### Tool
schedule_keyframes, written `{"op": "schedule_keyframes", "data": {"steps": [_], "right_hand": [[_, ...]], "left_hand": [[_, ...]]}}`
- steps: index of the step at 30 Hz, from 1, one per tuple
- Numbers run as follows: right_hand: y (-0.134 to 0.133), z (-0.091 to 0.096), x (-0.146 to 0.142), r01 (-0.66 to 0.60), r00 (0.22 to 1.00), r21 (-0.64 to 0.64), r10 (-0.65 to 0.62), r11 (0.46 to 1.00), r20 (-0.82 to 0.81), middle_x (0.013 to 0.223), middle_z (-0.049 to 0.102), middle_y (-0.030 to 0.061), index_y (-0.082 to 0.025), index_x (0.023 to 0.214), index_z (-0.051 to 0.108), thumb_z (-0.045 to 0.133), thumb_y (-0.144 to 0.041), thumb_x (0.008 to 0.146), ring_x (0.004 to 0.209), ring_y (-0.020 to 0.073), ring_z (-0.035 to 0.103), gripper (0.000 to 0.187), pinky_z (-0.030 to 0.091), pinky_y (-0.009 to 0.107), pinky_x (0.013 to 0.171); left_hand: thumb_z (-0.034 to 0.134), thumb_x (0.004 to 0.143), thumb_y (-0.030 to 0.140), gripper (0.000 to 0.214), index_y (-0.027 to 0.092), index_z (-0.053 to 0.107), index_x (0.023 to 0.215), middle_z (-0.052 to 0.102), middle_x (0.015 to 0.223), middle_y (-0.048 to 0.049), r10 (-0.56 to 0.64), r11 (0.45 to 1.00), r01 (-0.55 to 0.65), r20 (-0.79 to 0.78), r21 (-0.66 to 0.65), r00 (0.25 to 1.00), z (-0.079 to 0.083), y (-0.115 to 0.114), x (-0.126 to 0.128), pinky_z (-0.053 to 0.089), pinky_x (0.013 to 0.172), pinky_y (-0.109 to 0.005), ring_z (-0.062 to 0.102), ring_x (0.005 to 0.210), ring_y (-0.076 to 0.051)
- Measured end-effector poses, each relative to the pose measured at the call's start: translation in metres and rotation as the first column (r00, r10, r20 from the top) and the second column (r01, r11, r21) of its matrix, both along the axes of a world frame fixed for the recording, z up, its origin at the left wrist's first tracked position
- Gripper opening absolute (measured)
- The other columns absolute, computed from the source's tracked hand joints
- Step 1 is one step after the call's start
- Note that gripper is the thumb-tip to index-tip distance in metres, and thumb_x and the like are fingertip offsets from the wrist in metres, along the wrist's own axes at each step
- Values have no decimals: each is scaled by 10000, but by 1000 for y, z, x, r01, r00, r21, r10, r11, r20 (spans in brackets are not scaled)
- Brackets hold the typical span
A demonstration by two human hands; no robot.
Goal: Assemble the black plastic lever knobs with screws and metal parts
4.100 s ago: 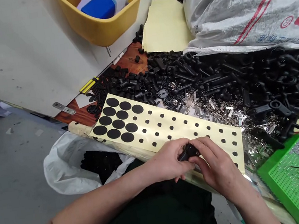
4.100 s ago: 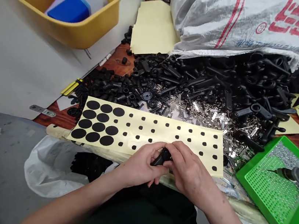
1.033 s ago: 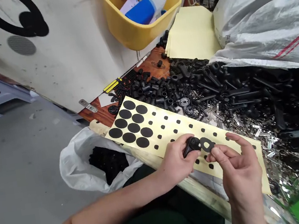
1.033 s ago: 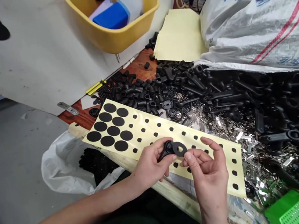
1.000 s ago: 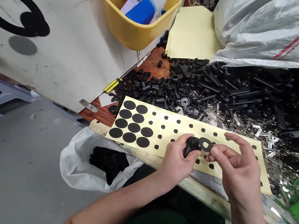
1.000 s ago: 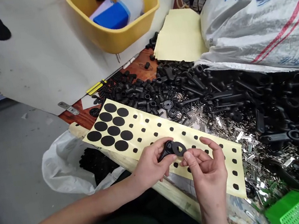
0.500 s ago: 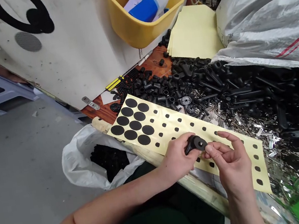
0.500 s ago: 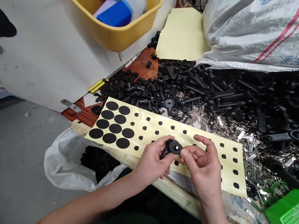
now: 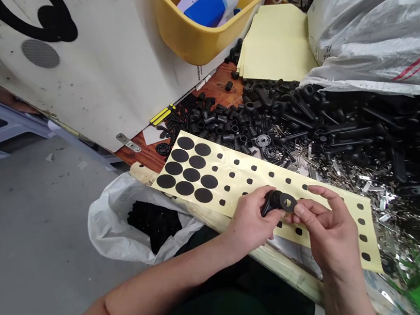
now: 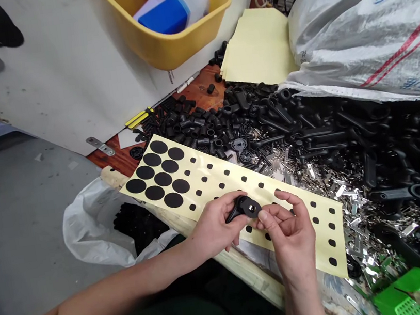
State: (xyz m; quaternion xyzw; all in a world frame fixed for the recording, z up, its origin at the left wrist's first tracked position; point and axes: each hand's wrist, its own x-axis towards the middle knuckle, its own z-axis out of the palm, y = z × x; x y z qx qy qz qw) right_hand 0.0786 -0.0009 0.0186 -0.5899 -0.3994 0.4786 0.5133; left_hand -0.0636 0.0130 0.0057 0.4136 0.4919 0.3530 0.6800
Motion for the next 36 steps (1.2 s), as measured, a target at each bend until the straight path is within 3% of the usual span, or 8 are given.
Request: {"op": "schedule_keyframes", "data": {"steps": [22, 31, 36], "right_hand": [[2, -6, -5, -5, 1000, -22, 6, 1000, 20, 669, 665, -20, -212, 1056, 506, 798, -304, 660, 566, 110, 607, 500, 520, 269, 604], [4, 1, -9, -9, 998, -23, 10, 1000, 61, 644, 667, -15, -210, 1032, 499, 800, -324, 648, 545, 126, 612, 501, 531, 290, 594], [4, 12, -14, 33, 986, -93, -17, 995, 165, 593, 667, -9, -201, 1006, 495, 800, -380, 620, 536, 148, 632, 524, 526, 278, 561]], "left_hand": [[548, 790, 187, 324, 153, 561, 1113, 614, 694, 24, -11, 998, 11, 0, 57, 1000, -2, -2, -1, 406, 366, -156, 490, 392, -49], [551, 782, 163, 348, 142, 558, 1130, 623, 706, 10, -10, 993, 10, -1, 120, 1000, -2, -2, -4, 423, 447, -168, 484, 443, -49], [508, 850, 273, 319, 133, 558, 1132, 559, 635, 26, -35, 999, 32, 80, 36, 996, 6, -2, -8, 388, 365, -160, 480, 399, -60]]}}
